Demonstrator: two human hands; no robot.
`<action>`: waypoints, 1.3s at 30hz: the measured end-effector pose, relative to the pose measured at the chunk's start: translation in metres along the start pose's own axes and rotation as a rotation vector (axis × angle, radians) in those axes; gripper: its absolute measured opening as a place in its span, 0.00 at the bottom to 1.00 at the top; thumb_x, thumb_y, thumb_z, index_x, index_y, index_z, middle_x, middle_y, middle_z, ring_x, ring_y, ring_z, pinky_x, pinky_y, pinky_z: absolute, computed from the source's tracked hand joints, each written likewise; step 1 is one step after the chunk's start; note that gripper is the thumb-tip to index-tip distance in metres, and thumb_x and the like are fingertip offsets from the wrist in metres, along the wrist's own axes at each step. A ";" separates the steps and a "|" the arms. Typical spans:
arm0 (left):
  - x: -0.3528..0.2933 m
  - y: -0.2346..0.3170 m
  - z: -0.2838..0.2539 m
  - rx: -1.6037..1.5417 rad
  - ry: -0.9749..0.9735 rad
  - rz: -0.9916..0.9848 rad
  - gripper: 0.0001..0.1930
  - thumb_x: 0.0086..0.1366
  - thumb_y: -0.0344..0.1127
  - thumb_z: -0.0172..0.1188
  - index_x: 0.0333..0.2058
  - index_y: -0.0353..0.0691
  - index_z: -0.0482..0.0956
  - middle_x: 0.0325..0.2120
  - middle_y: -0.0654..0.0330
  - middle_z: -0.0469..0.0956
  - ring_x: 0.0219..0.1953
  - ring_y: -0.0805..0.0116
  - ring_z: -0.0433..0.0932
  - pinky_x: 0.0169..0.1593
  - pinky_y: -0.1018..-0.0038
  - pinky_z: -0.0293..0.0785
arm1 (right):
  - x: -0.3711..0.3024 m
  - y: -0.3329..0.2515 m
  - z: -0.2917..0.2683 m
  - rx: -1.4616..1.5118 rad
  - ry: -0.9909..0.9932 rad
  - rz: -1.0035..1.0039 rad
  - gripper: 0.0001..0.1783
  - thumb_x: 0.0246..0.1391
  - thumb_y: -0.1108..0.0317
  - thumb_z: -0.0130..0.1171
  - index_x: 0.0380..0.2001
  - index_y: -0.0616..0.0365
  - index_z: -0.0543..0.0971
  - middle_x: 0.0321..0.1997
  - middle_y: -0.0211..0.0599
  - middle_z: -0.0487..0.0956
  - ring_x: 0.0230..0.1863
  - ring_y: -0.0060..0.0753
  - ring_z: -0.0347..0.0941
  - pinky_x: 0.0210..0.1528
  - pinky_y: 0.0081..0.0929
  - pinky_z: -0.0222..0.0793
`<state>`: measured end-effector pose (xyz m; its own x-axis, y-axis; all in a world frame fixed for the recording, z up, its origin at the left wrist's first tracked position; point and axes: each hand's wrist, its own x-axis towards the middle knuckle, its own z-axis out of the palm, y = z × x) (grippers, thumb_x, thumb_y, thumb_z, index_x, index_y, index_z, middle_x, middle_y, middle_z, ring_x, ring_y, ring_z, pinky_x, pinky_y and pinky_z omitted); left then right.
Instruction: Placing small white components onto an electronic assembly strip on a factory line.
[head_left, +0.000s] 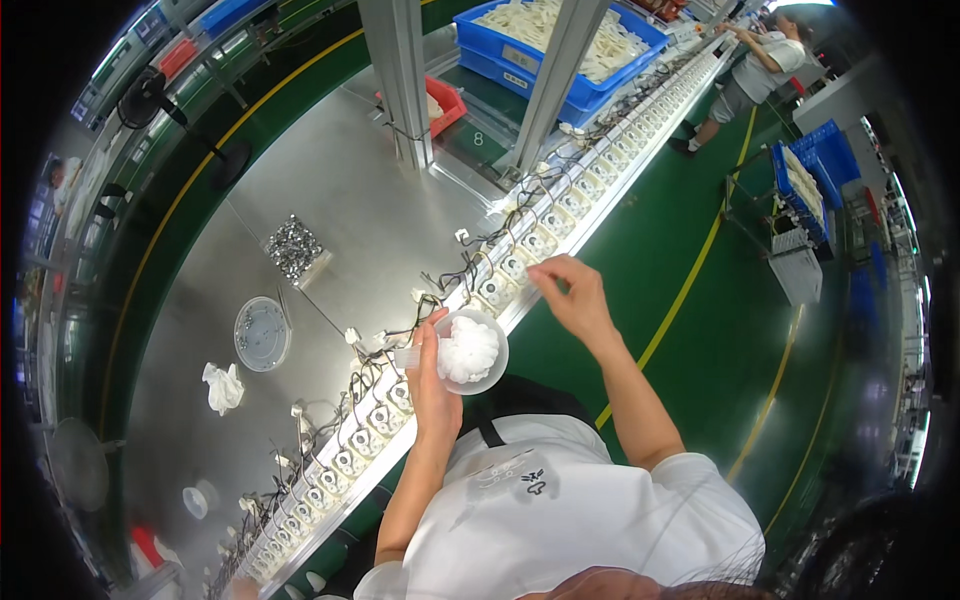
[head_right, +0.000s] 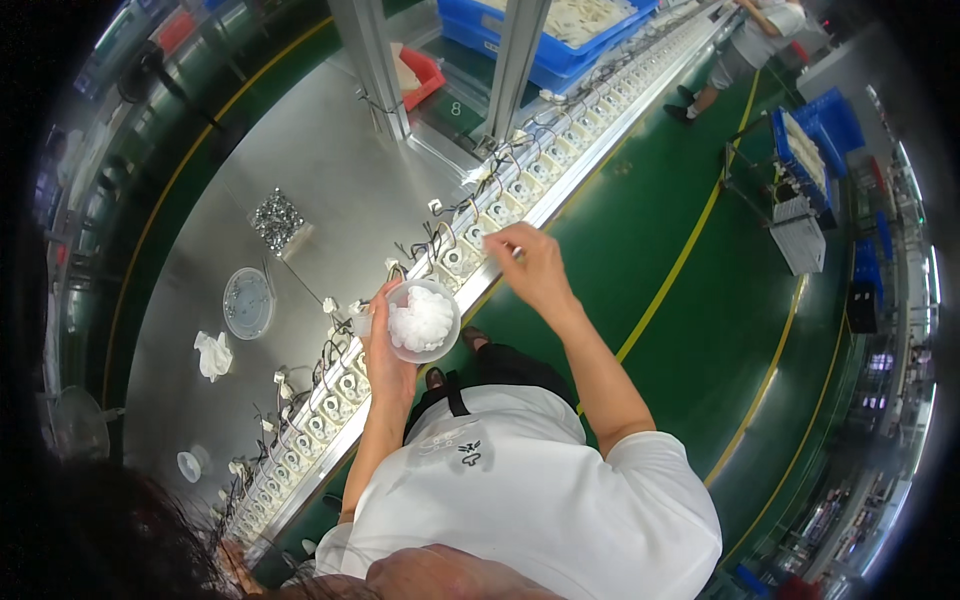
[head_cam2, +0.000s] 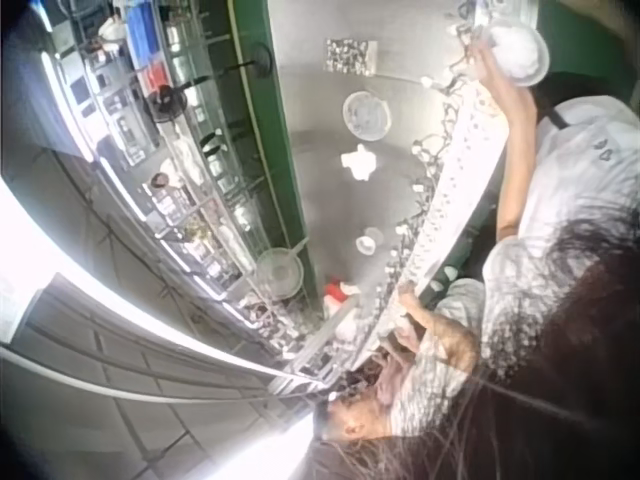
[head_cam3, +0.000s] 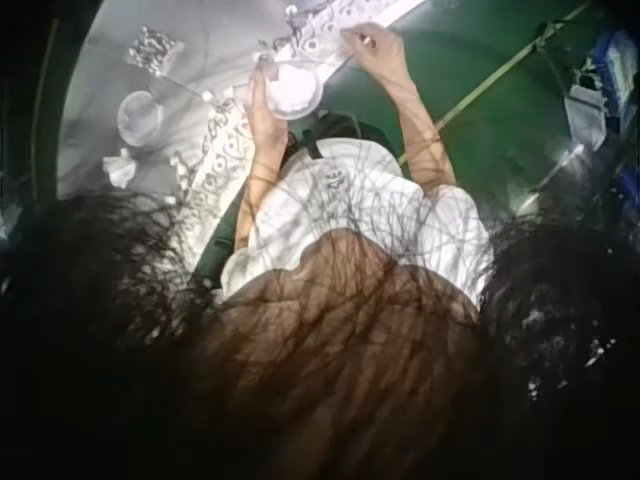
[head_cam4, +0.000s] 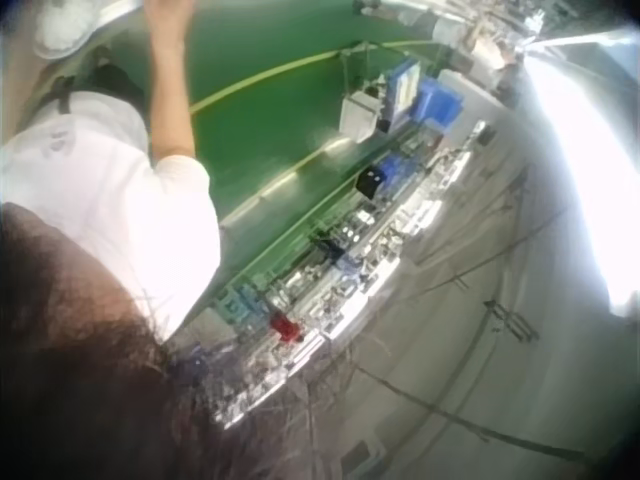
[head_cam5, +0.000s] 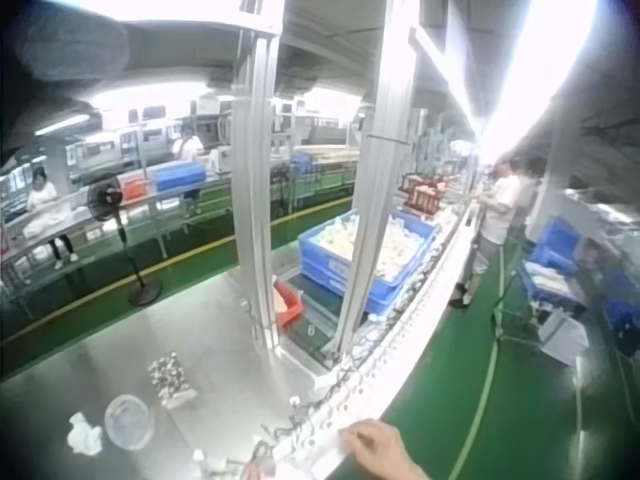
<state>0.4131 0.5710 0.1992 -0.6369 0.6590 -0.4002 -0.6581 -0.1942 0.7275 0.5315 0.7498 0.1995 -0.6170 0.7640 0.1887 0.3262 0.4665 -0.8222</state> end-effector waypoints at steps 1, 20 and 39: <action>0.000 -0.001 -0.001 0.003 -0.008 -0.012 0.21 0.71 0.48 0.47 0.52 0.37 0.69 0.46 0.57 0.73 0.50 0.68 0.71 0.54 0.72 0.67 | -0.007 -0.007 0.001 -0.006 0.008 0.011 0.04 0.50 0.73 0.62 0.31 0.60 0.82 0.31 0.39 0.79 0.30 0.34 0.74 0.34 0.26 0.69; -0.002 0.002 0.029 0.079 -0.073 -0.138 0.21 0.72 0.46 0.40 0.54 0.37 0.65 0.45 0.55 0.72 0.49 0.64 0.73 0.53 0.69 0.71 | 0.043 0.068 -0.032 -0.103 0.198 -0.006 0.04 0.52 0.72 0.60 0.31 0.59 0.81 0.30 0.37 0.77 0.28 0.31 0.72 0.31 0.25 0.67; 0.003 0.003 0.035 0.034 -0.004 -0.077 0.23 0.71 0.50 0.43 0.54 0.37 0.65 0.45 0.55 0.72 0.50 0.64 0.72 0.55 0.69 0.69 | 0.098 0.082 -0.033 -0.273 -0.103 -0.032 0.07 0.48 0.67 0.65 0.27 0.59 0.82 0.28 0.41 0.73 0.32 0.42 0.72 0.34 0.35 0.67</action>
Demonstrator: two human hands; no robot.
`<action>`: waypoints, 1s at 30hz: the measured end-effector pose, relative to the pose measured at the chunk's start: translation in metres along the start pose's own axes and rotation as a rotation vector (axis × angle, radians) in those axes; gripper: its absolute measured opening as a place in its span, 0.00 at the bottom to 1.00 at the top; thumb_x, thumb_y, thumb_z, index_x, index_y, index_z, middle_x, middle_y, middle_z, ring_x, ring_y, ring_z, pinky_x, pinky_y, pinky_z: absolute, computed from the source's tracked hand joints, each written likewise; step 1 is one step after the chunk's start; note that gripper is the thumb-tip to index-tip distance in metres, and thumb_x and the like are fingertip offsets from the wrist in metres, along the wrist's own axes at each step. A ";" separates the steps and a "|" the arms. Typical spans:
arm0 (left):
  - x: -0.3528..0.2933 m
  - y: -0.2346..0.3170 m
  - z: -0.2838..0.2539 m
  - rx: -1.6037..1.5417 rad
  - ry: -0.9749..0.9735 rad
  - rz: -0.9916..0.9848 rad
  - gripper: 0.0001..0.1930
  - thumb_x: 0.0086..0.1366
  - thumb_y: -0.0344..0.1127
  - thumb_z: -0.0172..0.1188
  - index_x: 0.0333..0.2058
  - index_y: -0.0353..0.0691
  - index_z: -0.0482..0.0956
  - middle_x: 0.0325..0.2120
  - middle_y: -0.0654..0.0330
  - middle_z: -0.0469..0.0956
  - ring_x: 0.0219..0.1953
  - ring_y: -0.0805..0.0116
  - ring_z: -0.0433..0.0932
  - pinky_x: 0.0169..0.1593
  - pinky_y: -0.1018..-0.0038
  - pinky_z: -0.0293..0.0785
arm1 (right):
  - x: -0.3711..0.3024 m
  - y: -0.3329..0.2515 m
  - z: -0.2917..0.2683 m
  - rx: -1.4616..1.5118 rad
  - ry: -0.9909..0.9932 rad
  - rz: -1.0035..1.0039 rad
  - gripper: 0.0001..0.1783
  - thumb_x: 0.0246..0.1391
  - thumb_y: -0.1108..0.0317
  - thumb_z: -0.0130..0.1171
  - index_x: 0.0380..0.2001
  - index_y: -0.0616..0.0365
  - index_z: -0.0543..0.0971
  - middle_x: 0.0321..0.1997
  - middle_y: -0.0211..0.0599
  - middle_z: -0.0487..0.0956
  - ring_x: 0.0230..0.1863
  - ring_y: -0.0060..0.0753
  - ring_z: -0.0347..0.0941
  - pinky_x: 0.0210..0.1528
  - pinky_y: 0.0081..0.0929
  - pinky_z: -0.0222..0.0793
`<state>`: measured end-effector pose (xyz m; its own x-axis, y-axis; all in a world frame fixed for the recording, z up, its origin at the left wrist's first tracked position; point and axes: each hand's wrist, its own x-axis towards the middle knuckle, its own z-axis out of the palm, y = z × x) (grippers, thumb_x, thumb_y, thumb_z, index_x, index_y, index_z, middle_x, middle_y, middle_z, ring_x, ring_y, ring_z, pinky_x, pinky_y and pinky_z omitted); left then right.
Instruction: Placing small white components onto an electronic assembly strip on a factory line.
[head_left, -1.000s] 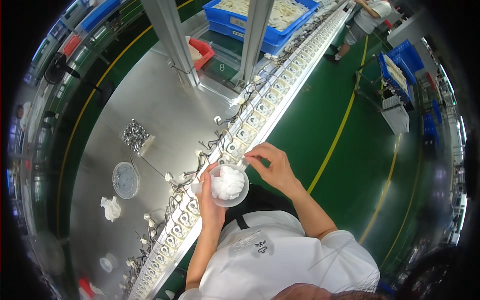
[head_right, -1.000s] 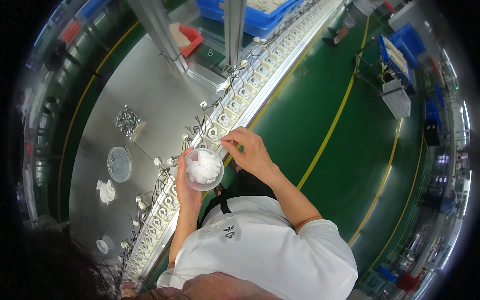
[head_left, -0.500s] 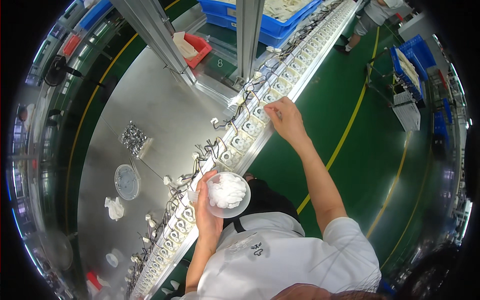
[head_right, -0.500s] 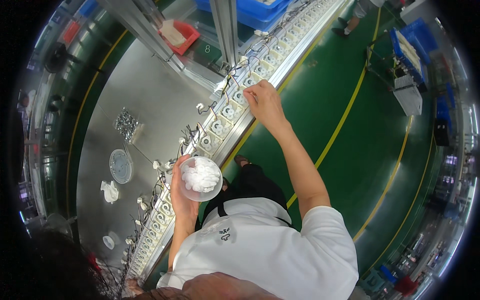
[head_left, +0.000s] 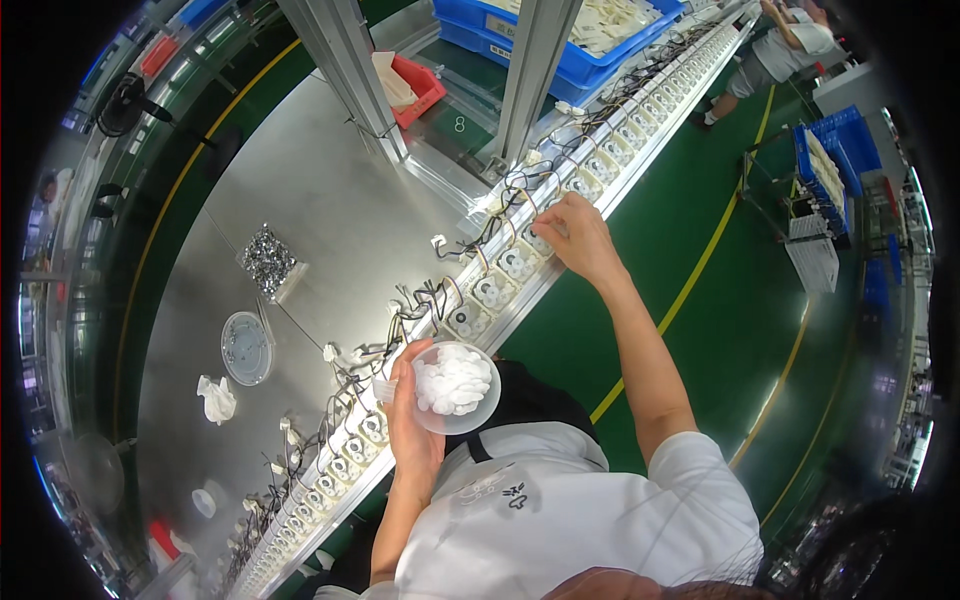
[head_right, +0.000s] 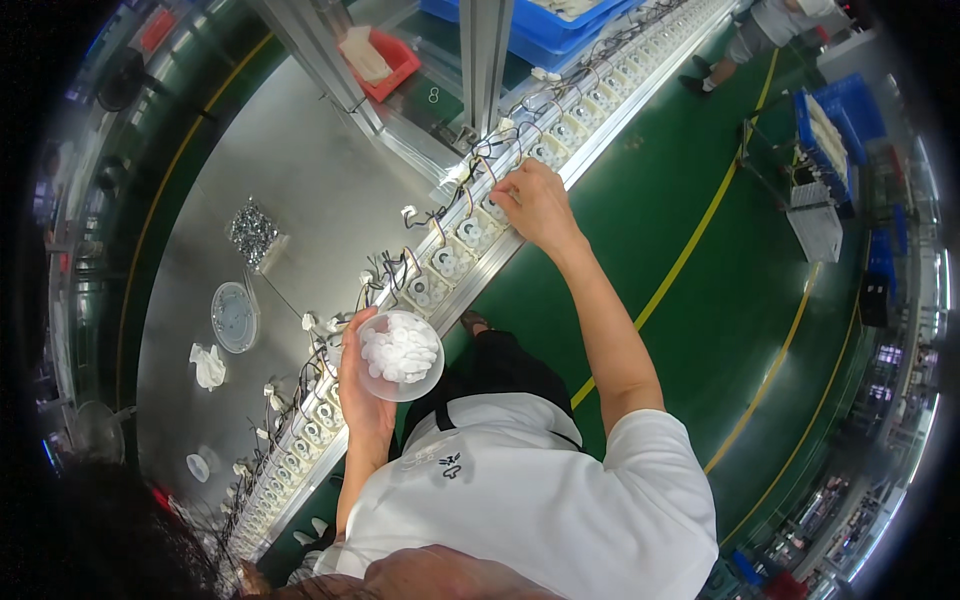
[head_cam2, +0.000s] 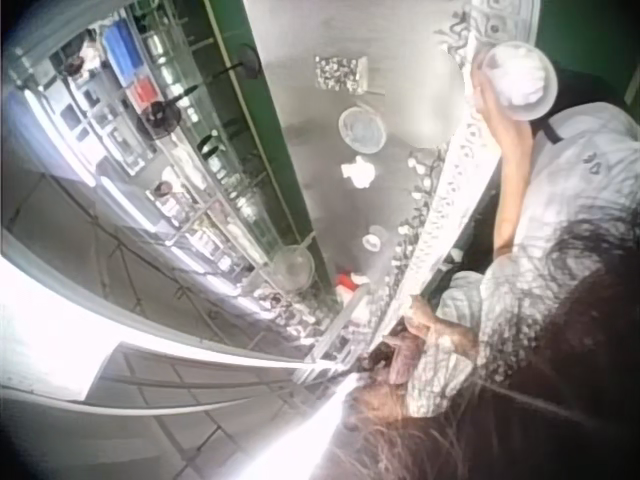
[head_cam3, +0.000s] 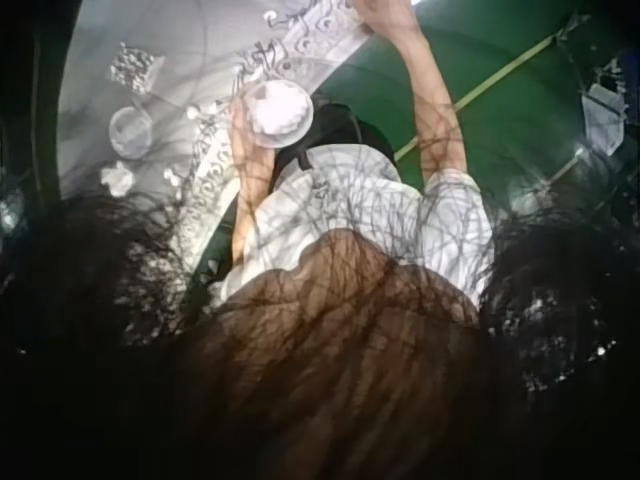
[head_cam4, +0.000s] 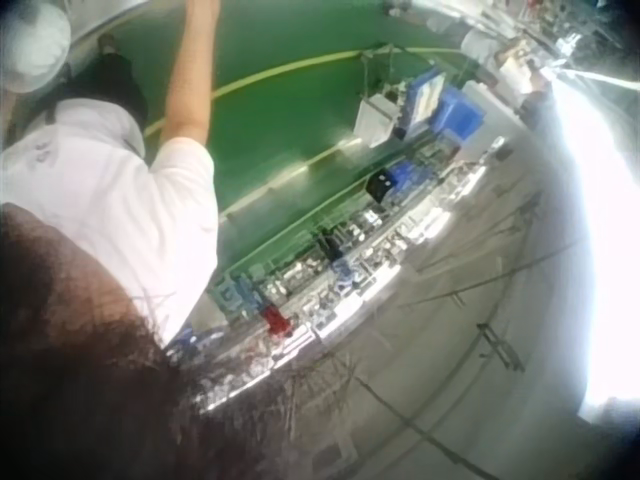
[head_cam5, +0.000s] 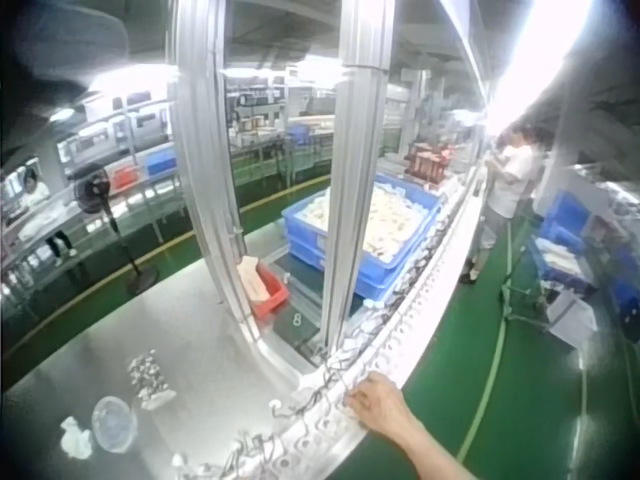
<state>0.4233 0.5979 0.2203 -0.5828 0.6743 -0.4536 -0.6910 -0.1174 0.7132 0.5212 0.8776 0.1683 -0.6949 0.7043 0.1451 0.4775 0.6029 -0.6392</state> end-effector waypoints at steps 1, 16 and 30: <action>0.000 0.000 0.000 -0.001 0.000 0.002 0.23 0.71 0.50 0.42 0.54 0.37 0.65 0.45 0.55 0.72 0.50 0.64 0.72 0.55 0.69 0.69 | 0.001 0.000 0.000 -0.012 -0.014 -0.009 0.07 0.47 0.68 0.65 0.26 0.60 0.81 0.27 0.41 0.73 0.32 0.43 0.72 0.34 0.36 0.67; 0.002 0.000 0.001 0.000 0.027 0.021 0.22 0.72 0.48 0.41 0.53 0.37 0.65 0.45 0.55 0.72 0.49 0.64 0.73 0.54 0.69 0.70 | 0.002 0.003 0.005 -0.181 0.000 -0.147 0.02 0.48 0.74 0.60 0.25 0.61 0.81 0.27 0.42 0.73 0.34 0.48 0.70 0.36 0.42 0.64; 0.002 -0.001 -0.002 -0.017 0.011 0.013 0.22 0.71 0.48 0.43 0.54 0.37 0.65 0.46 0.54 0.72 0.50 0.64 0.73 0.55 0.69 0.70 | 0.001 0.000 0.000 -0.189 0.049 -0.140 0.04 0.51 0.71 0.59 0.26 0.60 0.81 0.28 0.39 0.74 0.33 0.46 0.72 0.34 0.40 0.64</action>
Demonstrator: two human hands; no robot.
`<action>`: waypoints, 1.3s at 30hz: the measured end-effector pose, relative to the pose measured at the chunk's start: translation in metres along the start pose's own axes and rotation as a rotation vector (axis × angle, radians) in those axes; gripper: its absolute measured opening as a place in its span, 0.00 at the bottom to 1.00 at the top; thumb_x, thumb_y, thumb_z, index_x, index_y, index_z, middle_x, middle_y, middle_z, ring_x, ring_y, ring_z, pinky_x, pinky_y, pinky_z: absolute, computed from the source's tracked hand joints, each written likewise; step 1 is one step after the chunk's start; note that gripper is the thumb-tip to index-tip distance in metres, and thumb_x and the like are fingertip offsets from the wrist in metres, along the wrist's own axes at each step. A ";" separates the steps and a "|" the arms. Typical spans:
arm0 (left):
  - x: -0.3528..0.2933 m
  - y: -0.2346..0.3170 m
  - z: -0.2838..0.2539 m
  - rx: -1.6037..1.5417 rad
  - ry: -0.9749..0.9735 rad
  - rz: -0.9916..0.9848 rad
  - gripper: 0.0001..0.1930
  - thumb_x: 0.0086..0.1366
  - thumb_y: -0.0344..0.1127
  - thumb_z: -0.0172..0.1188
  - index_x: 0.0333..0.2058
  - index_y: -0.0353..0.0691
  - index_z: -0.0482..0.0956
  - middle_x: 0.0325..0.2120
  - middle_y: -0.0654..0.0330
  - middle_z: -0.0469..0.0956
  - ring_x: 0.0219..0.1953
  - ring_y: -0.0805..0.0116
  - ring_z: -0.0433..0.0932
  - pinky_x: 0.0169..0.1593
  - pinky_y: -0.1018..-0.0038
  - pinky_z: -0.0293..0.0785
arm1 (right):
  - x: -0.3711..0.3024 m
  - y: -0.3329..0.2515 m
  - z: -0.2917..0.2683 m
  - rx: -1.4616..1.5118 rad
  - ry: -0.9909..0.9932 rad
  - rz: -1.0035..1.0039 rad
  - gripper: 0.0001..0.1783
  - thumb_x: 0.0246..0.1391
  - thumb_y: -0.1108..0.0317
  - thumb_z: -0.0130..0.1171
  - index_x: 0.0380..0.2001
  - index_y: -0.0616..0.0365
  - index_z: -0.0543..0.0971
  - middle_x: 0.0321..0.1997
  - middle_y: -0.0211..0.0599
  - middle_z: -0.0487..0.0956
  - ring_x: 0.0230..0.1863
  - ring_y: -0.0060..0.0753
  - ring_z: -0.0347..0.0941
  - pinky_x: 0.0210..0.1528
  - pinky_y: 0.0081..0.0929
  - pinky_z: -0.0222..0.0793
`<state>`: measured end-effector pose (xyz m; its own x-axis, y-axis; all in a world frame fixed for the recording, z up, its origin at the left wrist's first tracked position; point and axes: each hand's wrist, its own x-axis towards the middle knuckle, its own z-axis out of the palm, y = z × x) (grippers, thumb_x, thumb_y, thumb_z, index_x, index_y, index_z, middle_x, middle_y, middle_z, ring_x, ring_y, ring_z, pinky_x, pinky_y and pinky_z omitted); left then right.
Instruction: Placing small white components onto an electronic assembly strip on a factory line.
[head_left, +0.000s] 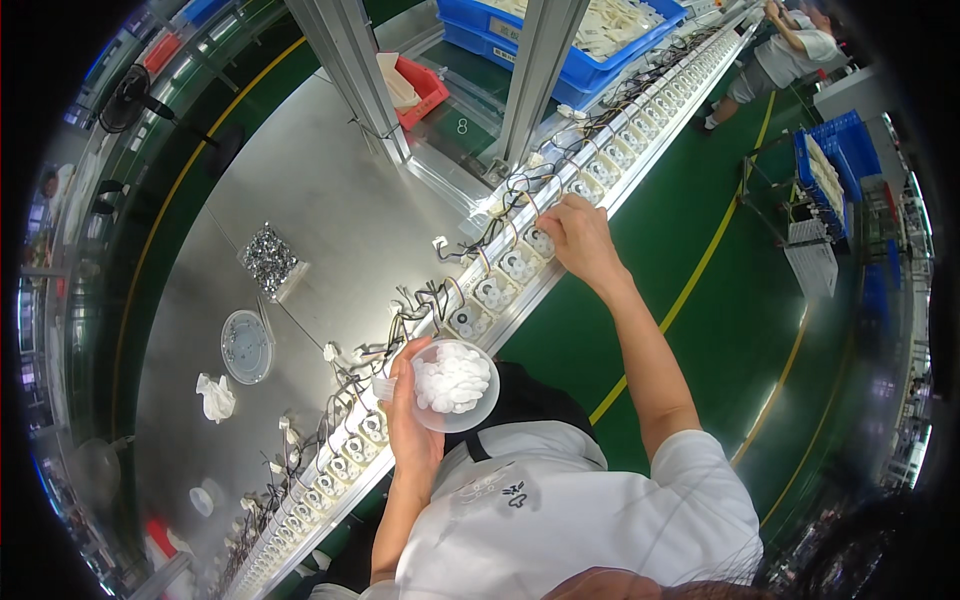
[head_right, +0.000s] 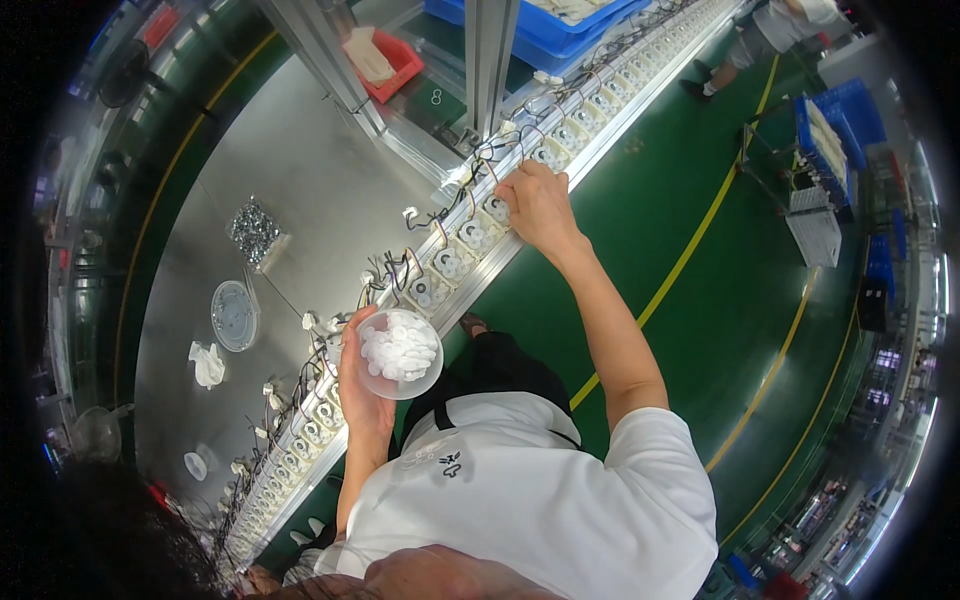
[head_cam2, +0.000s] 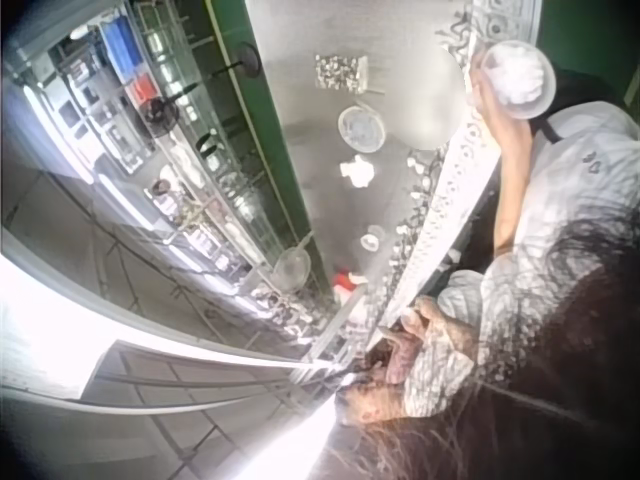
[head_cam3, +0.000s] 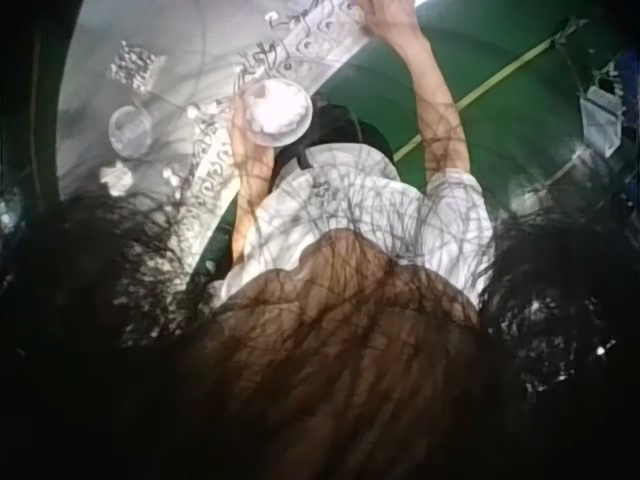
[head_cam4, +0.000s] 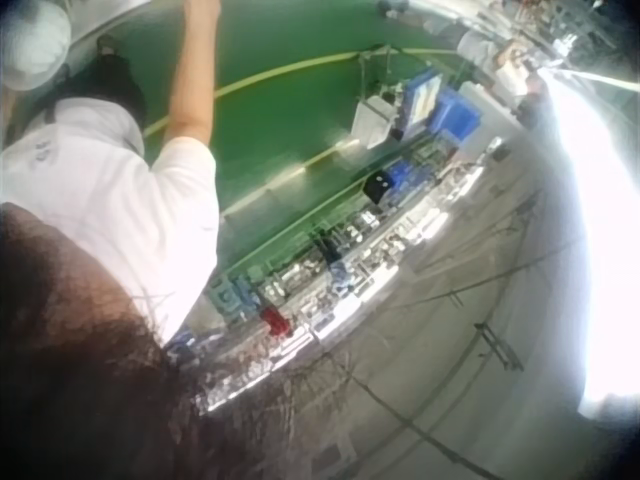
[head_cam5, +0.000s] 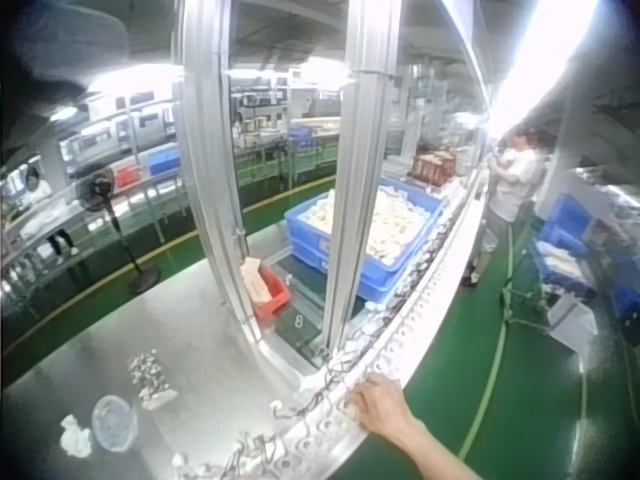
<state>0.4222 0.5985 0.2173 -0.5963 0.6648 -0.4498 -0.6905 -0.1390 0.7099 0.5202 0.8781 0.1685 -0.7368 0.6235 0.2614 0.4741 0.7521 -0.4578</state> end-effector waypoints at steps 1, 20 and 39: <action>0.000 0.001 0.001 -0.002 -0.002 -0.005 0.22 0.71 0.48 0.43 0.53 0.37 0.65 0.46 0.54 0.72 0.50 0.64 0.73 0.55 0.69 0.70 | 0.000 -0.001 -0.001 0.025 0.006 0.018 0.05 0.51 0.71 0.59 0.27 0.61 0.81 0.28 0.40 0.75 0.32 0.46 0.72 0.33 0.39 0.65; 0.060 0.040 -0.005 -0.027 0.060 -0.085 0.23 0.68 0.49 0.50 0.51 0.36 0.70 0.43 0.54 0.75 0.48 0.63 0.75 0.53 0.68 0.72 | 0.000 -0.037 0.004 0.317 -0.041 0.098 0.09 0.54 0.68 0.58 0.29 0.66 0.78 0.28 0.44 0.73 0.29 0.43 0.70 0.33 0.34 0.64; 0.071 0.048 -0.002 0.089 -0.056 -0.309 0.20 0.60 0.44 0.65 0.44 0.34 0.78 0.36 0.54 0.80 0.35 0.68 0.81 0.40 0.73 0.80 | 0.017 -0.144 0.008 0.108 -0.031 -0.421 0.03 0.50 0.71 0.60 0.27 0.57 0.77 0.31 0.34 0.70 0.36 0.37 0.68 0.40 0.34 0.53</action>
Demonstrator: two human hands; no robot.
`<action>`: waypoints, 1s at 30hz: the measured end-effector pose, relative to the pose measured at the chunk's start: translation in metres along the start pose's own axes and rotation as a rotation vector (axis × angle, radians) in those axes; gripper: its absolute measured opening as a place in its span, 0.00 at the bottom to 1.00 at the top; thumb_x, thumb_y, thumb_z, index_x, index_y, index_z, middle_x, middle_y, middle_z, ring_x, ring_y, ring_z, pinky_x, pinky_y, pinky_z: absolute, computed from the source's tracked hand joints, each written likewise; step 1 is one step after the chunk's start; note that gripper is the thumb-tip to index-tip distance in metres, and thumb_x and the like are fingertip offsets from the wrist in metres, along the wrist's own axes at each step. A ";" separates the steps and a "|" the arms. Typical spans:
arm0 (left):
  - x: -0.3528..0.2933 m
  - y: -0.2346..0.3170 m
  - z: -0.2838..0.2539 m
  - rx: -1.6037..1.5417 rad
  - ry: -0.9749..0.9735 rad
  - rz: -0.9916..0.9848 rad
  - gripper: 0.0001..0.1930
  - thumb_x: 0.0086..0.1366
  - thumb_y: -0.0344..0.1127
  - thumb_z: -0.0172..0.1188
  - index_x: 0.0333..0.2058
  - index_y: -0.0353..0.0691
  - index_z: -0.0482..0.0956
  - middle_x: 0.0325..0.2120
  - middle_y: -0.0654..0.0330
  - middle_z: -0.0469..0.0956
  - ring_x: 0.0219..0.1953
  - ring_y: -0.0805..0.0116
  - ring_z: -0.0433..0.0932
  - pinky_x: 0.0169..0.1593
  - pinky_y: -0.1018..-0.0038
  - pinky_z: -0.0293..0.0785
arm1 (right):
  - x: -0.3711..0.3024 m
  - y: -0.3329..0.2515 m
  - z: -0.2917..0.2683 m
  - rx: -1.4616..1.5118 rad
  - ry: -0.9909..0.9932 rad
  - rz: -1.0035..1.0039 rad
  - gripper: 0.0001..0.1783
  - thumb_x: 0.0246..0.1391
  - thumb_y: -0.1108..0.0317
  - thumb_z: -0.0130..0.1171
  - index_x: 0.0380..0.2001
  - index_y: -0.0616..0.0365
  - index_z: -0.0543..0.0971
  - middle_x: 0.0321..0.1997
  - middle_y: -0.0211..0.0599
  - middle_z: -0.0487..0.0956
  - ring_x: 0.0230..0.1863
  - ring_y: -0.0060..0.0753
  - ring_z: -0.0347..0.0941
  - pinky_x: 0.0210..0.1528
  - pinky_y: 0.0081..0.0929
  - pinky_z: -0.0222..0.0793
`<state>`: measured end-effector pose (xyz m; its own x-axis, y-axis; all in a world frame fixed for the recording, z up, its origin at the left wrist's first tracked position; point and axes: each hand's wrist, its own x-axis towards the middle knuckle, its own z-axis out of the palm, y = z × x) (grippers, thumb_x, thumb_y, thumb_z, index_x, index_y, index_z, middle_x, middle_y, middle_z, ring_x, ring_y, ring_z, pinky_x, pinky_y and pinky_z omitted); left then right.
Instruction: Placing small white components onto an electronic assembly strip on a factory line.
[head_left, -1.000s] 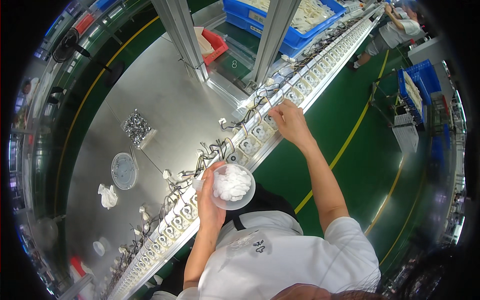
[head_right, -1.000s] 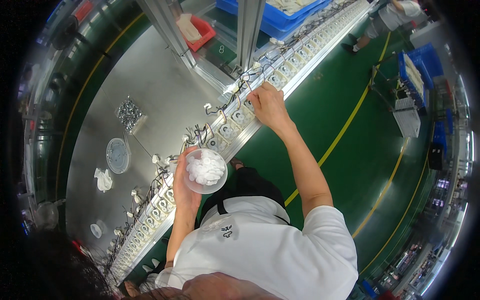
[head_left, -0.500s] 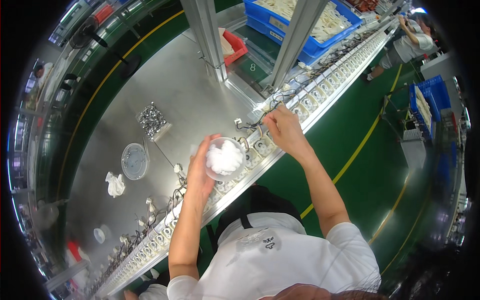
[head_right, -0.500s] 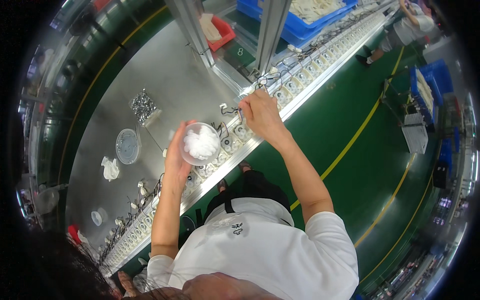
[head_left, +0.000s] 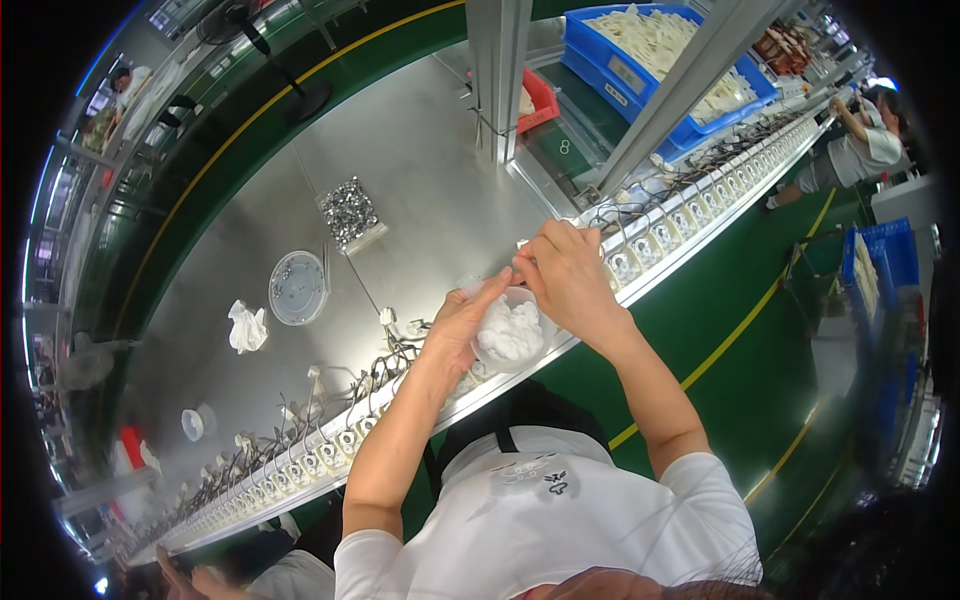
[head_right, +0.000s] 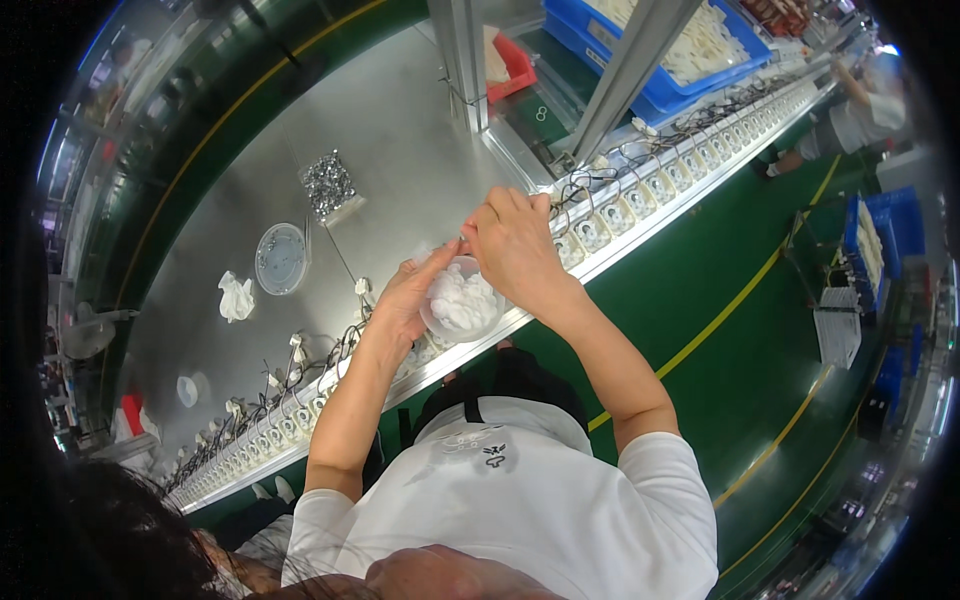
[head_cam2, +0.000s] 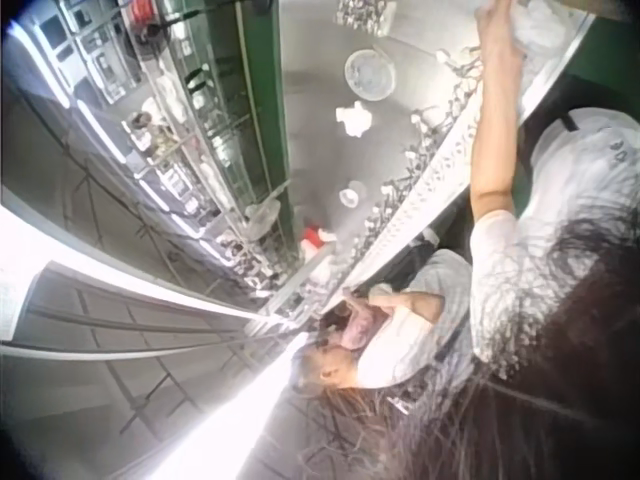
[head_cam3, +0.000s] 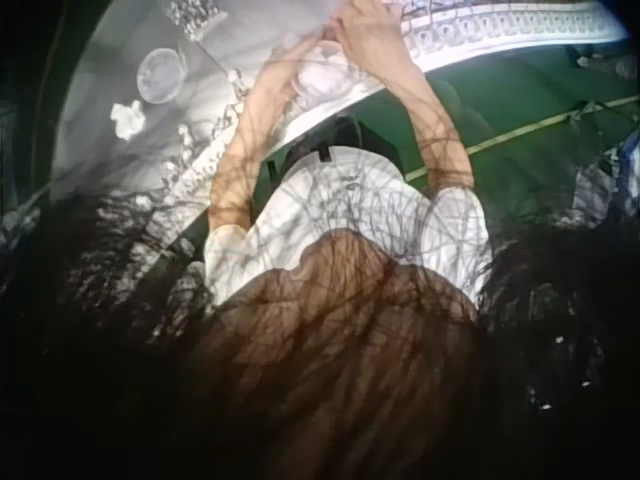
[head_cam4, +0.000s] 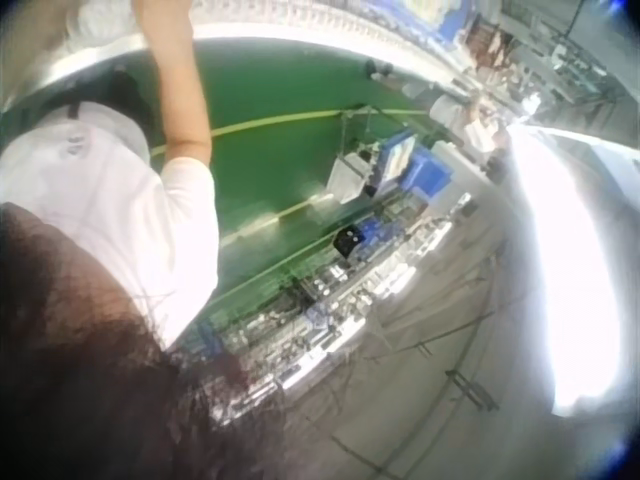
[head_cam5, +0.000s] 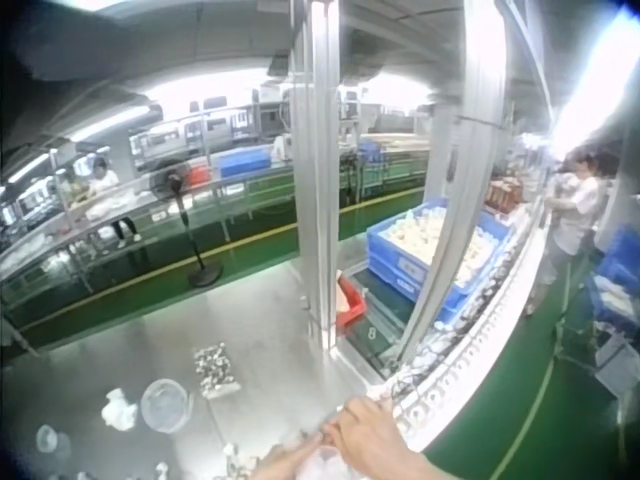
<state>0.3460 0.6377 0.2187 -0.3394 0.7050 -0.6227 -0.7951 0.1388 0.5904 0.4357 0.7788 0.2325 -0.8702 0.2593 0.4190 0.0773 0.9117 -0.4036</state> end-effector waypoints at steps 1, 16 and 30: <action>-0.002 0.001 -0.001 -0.008 0.002 0.006 0.20 0.60 0.44 0.65 0.43 0.34 0.78 0.35 0.55 0.80 0.34 0.67 0.81 0.39 0.73 0.80 | 0.000 -0.001 0.000 0.003 -0.016 -0.004 0.03 0.50 0.71 0.60 0.27 0.57 0.77 0.31 0.34 0.70 0.36 0.37 0.68 0.40 0.34 0.53; -0.002 -0.004 -0.018 -0.024 0.037 0.067 0.18 0.60 0.40 0.63 0.42 0.32 0.76 0.35 0.54 0.80 0.36 0.65 0.81 0.40 0.72 0.80 | 0.006 -0.011 -0.006 0.330 -0.198 0.164 0.07 0.50 0.66 0.64 0.30 0.57 0.82 0.29 0.32 0.74 0.30 0.31 0.70 0.44 0.29 0.53; -0.013 -0.002 -0.016 -0.071 0.005 0.068 0.19 0.63 0.41 0.59 0.45 0.31 0.77 0.39 0.53 0.80 0.38 0.65 0.81 0.43 0.72 0.79 | 0.001 -0.008 0.010 0.436 -0.109 0.084 0.05 0.52 0.71 0.61 0.31 0.61 0.80 0.26 0.35 0.74 0.25 0.29 0.68 0.30 0.25 0.62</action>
<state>0.3436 0.6170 0.2173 -0.3958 0.7079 -0.5850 -0.8036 0.0414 0.5938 0.4288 0.7690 0.2279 -0.9174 0.2705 0.2919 -0.0419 0.6637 -0.7468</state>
